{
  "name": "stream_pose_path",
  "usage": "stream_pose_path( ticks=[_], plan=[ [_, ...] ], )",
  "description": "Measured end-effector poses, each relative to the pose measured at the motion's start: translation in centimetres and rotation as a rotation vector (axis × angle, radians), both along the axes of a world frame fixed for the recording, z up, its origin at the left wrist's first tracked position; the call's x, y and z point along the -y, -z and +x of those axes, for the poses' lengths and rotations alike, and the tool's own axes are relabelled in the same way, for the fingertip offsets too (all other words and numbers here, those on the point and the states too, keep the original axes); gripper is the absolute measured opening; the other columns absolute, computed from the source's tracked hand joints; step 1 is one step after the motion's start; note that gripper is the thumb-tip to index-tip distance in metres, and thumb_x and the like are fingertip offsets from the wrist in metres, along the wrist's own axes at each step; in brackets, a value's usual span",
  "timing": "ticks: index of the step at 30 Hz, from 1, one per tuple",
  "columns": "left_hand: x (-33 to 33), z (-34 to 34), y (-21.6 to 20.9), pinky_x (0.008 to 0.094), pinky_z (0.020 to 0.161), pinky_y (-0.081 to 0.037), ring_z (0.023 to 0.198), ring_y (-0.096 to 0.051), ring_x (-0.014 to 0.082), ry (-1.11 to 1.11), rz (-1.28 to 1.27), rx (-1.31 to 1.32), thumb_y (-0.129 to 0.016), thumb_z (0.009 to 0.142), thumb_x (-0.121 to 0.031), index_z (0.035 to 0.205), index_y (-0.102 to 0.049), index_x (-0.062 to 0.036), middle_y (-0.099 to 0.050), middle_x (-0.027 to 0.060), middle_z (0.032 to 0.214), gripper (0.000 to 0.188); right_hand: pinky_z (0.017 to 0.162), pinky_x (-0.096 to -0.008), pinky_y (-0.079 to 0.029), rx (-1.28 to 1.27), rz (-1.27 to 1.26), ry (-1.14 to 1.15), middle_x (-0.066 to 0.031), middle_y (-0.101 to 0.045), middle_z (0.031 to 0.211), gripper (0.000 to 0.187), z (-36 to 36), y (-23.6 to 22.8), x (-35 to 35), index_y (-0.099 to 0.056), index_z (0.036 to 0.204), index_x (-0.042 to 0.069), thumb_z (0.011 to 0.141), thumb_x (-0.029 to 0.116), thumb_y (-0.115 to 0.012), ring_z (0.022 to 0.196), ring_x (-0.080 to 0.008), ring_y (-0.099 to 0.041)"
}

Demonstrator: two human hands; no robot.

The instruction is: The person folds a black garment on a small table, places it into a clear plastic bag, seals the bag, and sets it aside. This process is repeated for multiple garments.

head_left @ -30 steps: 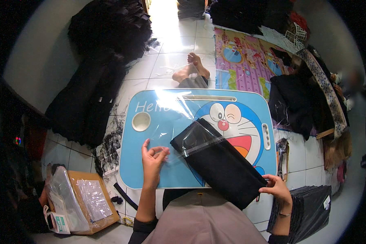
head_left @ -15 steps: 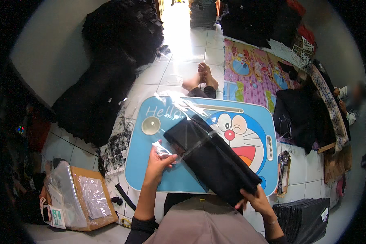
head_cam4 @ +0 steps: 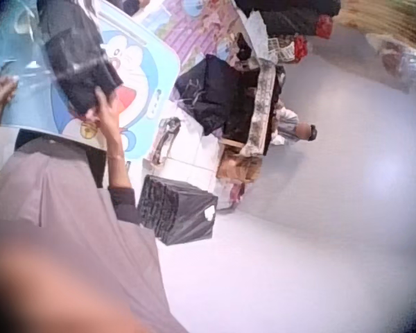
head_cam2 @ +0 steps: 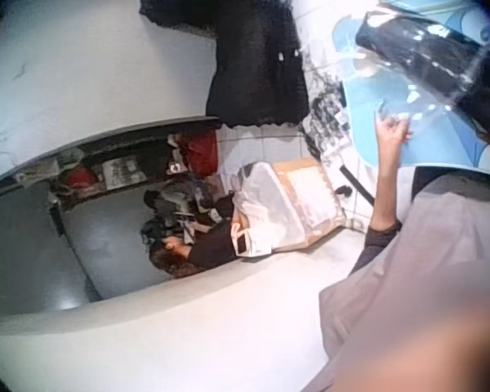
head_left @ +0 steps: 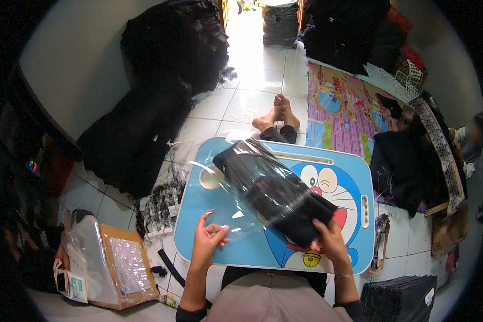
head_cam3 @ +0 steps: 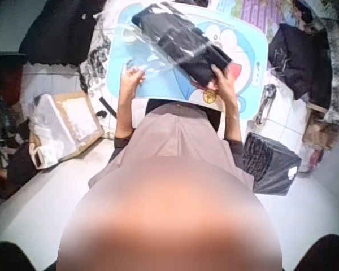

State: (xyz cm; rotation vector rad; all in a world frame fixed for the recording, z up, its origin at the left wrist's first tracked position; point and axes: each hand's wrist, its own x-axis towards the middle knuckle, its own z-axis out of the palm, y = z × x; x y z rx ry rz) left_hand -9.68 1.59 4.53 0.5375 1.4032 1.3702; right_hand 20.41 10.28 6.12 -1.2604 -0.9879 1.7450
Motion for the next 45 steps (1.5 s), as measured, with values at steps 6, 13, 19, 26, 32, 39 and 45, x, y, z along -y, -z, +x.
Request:
stream_pose_path(
  ticks=[6,13,19,26,32,39,45],
  plan=[
    [1.3,2.4,-0.7,0.0178,0.048,-0.044,0.060,-0.060,0.0095,0.235,-0.052,0.111,-0.074,0.080,-0.005,0.144,-0.017,0.0029,-0.069,0.0180,0.093,0.086,0.039,-0.0226,-0.049,0.020,0.022,0.019,-0.0137,-0.065,0.097,0.032,0.8,-0.1,2.8,-0.050,0.120,-0.003,0.093,0.014,-0.055,0.050,-0.0179,-0.062],
    [2.2,1.2,-1.0,0.0161,0.047,-0.045,0.059,-0.060,0.0080,0.160,-0.064,0.128,-0.077,0.076,-0.005,0.144,-0.021,-0.0021,-0.067,0.0106,0.080,0.087,0.053,-0.0327,-0.057,-0.200,0.212,0.123,-0.0135,-0.064,0.088,0.026,-10.3,1.7,0.8,-0.049,0.114,-0.005,0.097,0.015,-0.050,0.052,-0.0230,-0.065],
    [1.8,4.8,0.4,0.0169,0.053,-0.046,0.064,-0.060,0.0092,-0.018,0.046,-0.172,-0.074,0.078,-0.002,0.146,-0.015,-0.0055,-0.064,0.0115,0.093,0.091,0.049,-0.0311,-0.057,-0.165,0.135,0.379,-0.0124,-0.062,0.089,0.025,-4.8,1.4,0.3,-0.045,0.115,0.000,0.097,0.016,-0.050,0.054,-0.0210,-0.065],
    [1.6,12.5,1.3,0.0453,0.095,-0.028,0.092,-0.057,0.0173,0.025,0.637,-1.550,-0.073,0.080,-0.024,0.133,-0.048,-0.0176,-0.054,0.0063,0.122,0.059,0.077,-0.0262,-0.051,0.049,0.287,0.479,-0.0082,-0.058,0.103,0.044,-1.5,2.9,4.0,-0.038,0.122,0.002,0.087,0.004,-0.066,0.092,-0.0140,-0.059],
    [0.6,11.6,-0.7,0.0371,0.092,-0.023,0.083,-0.052,0.0106,-0.093,0.719,-1.519,-0.078,0.072,-0.018,0.087,-0.073,-0.0254,-0.063,-0.0134,0.086,0.018,0.097,-0.0340,-0.040,0.227,0.529,0.418,-0.0216,-0.049,0.128,0.069,-3.5,4.1,2.0,-0.016,0.141,-0.009,0.090,0.008,-0.060,0.112,-0.0265,-0.051],
    [1.3,10.2,-1.4,0.0350,0.088,-0.024,0.080,-0.051,0.0098,-0.171,0.743,-1.450,-0.080,0.068,-0.015,0.088,-0.072,-0.0258,-0.057,-0.0118,0.081,0.023,0.107,-0.0481,-0.034,0.671,1.170,-0.695,-0.0165,-0.047,0.138,0.045,-2.9,2.7,2.0,-0.050,0.123,0.005,0.081,0.006,-0.063,0.127,-0.0325,-0.046],
    [1.3,10.1,-0.8,0.0349,0.082,-0.022,0.078,-0.052,0.0062,-0.090,0.804,-1.471,-0.074,0.070,-0.017,0.094,-0.073,-0.0236,-0.054,-0.0116,0.081,0.025,0.114,-0.0484,-0.024,0.886,1.230,-0.500,-0.0183,-0.036,0.147,0.056,-6.5,2.5,-0.9,-0.039,0.139,0.001,0.084,0.005,-0.050,0.138,-0.0339,-0.032]
  ],
)
